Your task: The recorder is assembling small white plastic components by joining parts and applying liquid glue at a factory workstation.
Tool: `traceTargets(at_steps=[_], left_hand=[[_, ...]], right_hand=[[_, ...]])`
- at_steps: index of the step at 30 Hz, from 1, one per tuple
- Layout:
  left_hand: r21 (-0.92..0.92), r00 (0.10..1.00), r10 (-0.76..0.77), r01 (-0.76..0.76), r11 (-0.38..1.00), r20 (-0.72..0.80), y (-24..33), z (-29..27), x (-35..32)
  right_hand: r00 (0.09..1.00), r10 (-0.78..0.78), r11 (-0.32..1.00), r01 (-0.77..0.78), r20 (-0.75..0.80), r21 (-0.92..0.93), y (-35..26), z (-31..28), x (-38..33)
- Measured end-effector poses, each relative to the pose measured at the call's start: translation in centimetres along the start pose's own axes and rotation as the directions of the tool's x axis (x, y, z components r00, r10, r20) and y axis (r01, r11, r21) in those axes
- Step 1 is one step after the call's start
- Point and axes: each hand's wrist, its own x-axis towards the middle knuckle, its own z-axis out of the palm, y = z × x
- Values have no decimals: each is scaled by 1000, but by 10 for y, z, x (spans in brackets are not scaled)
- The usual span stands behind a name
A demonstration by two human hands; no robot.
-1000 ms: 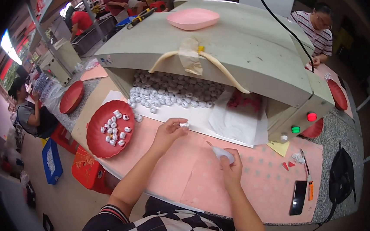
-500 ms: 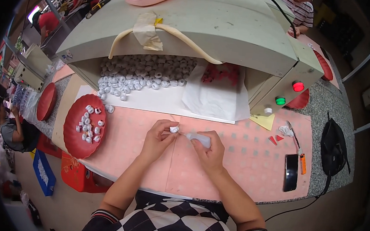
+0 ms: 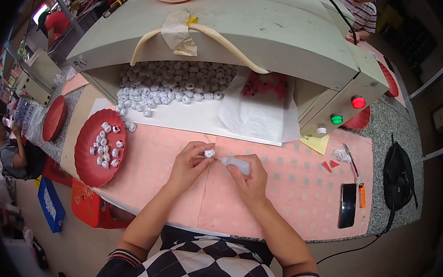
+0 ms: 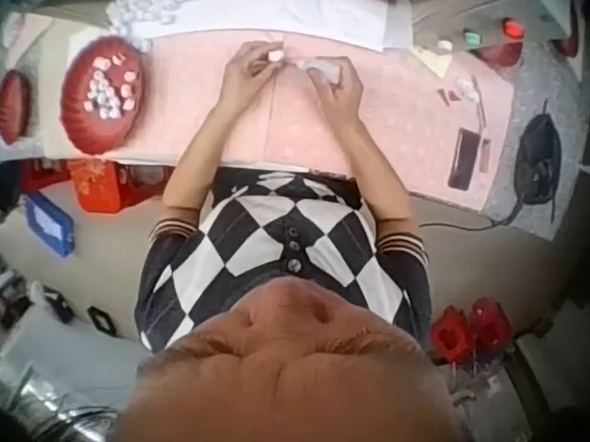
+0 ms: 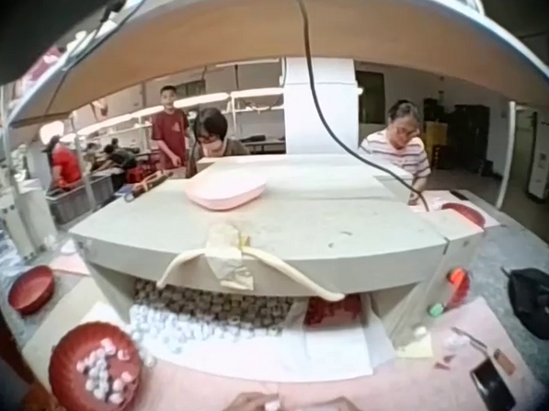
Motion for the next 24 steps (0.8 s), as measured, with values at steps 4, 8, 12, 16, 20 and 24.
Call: traceTargets(at_steps=[4, 8, 12, 16, 20, 24], left_hand=[[-5, 1000, -2, 2, 1000, 15, -2, -1, -1], [10, 1000, 20, -20, 1000, -6, -3, 0, -1], [27, 999, 35, -35, 999, -21, -5, 0, -2], [12, 1000, 17, -17, 1000, -4, -3, 0, -1], [-83, 1000, 5, -5, 997, -2, -8, -2, -1], [-88, 998, -58, 59, 994, 16, -2, -2, 0]], right_hand=[[999, -31, 1000, 31, 22, -4, -1, -1, 1], [999, -30, 999, 30, 16, -12, 0, -1, 0], [1000, -23, 1000, 23, -13, -18, -4, -1, 1], [1000, -10, 1000, 9, -27, -9, -2, -1, 2], [999, -28, 1000, 28, -43, 2, 0, -2, 0], [997, -29, 1000, 29, -66, 4, 3, -2, 0]])
